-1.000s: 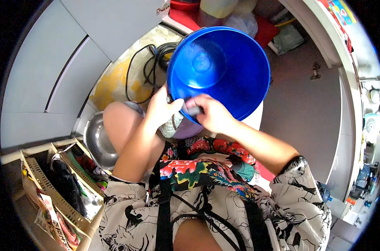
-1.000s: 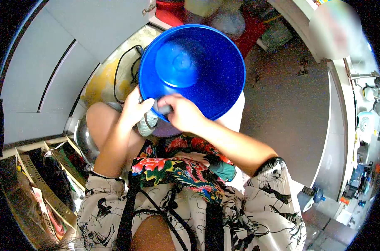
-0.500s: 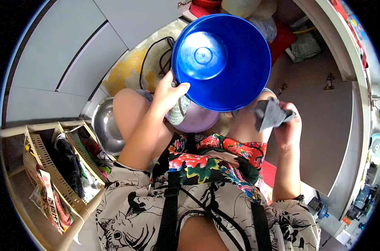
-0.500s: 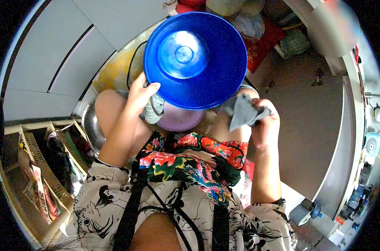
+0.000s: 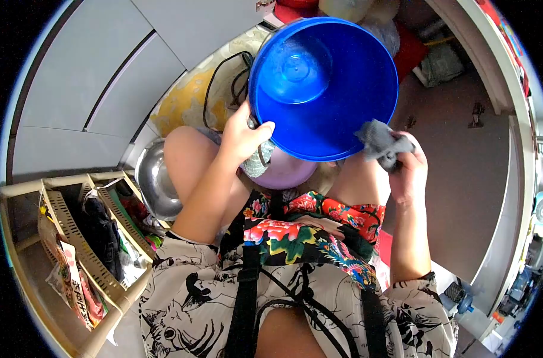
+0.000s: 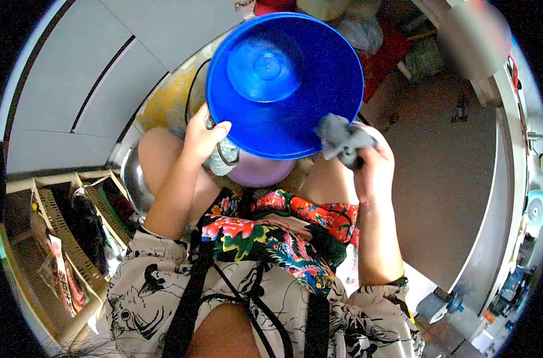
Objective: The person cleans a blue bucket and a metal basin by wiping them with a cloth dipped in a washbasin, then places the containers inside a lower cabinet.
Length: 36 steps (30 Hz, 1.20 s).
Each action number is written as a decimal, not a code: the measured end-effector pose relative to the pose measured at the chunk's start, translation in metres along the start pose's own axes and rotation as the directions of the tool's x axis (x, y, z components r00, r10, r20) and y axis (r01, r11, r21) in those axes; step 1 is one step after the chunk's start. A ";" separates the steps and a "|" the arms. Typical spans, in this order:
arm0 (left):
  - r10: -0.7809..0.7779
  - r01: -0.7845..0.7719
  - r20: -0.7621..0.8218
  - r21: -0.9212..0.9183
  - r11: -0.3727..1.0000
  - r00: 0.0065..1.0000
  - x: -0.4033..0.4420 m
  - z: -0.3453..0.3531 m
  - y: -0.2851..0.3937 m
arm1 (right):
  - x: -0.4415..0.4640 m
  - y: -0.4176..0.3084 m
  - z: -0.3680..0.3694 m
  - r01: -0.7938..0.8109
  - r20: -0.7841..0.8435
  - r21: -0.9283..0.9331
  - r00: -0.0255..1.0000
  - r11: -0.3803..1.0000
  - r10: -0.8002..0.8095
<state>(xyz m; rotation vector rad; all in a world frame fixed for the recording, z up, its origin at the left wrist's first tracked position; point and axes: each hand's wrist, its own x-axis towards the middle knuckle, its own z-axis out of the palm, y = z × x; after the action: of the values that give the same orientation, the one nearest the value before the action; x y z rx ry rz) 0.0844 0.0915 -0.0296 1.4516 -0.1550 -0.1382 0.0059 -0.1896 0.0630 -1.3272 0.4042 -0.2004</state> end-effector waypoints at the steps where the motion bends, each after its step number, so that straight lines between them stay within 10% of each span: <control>1: -0.018 0.017 0.011 0.053 0.998 1.000 -0.001 0.001 0.005 | 0.007 -0.004 0.012 0.028 0.115 -0.187 0.993 0.982 -0.006; 5: 0.027 -0.042 0.080 0.186 0.982 0.996 -0.001 0.006 -0.001 | 0.071 0.005 0.066 0.296 0.440 -0.683 0.896 0.668 0.053; 8: 0.048 -0.059 0.072 0.171 0.984 0.996 -0.001 0.007 0.002 | 0.151 0.075 0.056 0.499 0.505 -0.862 0.861 -0.089 -0.061; 10: -0.022 0.000 0.156 0.143 0.990 0.988 -0.005 0.006 0.010 | 0.169 0.100 0.055 0.394 0.364 -0.841 0.919 -0.370 0.151; 12: 0.117 -0.160 0.239 0.170 0.972 0.964 -0.009 0.009 0.001 | 0.186 0.131 0.046 0.400 0.258 -0.825 0.895 -0.400 0.364; 13: 0.196 -0.236 0.224 0.171 0.957 0.955 -0.009 0.011 0.009 | 0.200 0.172 0.038 0.238 0.175 -0.880 0.967 -0.410 0.186; 17: 0.097 -0.158 0.261 0.227 0.961 0.961 -0.013 0.007 0.011 | 0.151 0.192 0.079 0.384 0.261 -0.890 0.871 -0.245 0.416; 19: 0.111 -0.190 0.275 0.279 0.941 0.955 -0.013 0.006 0.012 | 0.154 0.206 0.095 0.279 0.347 -0.923 0.900 0.263 0.263; 22: 0.259 -0.346 0.277 0.337 0.875 0.925 -0.015 0.006 0.010 | 0.159 0.172 0.127 -0.161 0.235 -0.351 0.938 0.922 0.253; 27: 0.295 -0.456 0.369 0.499 0.737 0.881 -0.014 0.005 0.019 | 0.129 0.046 0.138 -0.317 0.238 0.402 0.942 0.859 0.236; 36: 0.216 -0.367 0.334 0.502 0.783 0.918 -0.011 0.009 0.016 | 0.028 0.031 0.102 -0.382 0.306 0.512 0.918 0.769 0.253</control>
<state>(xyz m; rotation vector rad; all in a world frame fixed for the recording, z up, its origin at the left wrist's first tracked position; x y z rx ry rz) 0.0718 0.0866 -0.0132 1.9703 -0.6870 -0.0215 0.0692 -0.1011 0.0468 -0.6638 0.3400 0.1155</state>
